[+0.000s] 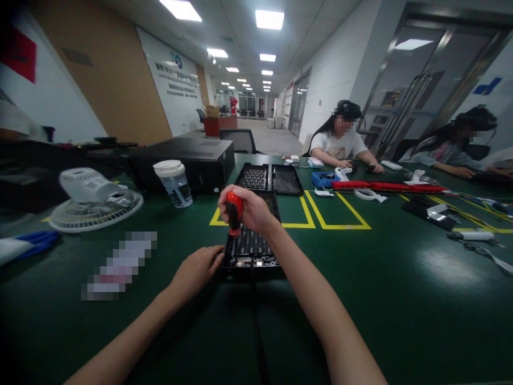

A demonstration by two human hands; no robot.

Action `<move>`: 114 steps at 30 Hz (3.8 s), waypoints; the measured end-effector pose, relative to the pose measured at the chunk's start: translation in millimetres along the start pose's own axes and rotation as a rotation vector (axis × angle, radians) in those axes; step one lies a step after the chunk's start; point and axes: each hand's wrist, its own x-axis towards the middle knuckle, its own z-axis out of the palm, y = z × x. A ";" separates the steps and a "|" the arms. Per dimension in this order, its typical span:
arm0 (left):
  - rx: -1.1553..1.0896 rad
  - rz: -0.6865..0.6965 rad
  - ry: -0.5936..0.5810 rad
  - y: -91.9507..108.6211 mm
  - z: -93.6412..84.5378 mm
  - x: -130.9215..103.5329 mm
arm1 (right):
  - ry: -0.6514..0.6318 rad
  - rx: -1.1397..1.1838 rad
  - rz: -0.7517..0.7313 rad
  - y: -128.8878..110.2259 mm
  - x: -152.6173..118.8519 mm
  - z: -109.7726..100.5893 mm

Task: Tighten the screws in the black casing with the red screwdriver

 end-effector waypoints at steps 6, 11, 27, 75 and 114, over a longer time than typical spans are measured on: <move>-0.009 -0.027 -0.020 1.6 -1.3 0.5 | -0.014 -0.020 0.019 -1.2 -0.3 -1.3; -0.003 -0.015 -0.015 0.9 -0.9 0.0 | -0.024 -0.025 0.021 -2.4 -0.8 1.0; -0.001 0.007 0.009 -1.9 1.9 0.2 | -0.096 -0.054 -0.006 -4.7 -3.1 1.4; -0.003 -0.004 -0.002 -0.2 1.4 2.1 | -0.105 -0.187 0.017 -19.6 -9.0 1.8; -0.019 -0.039 -0.036 1.4 -0.2 1.5 | 0.185 -0.689 -0.094 -24.0 -7.2 13.1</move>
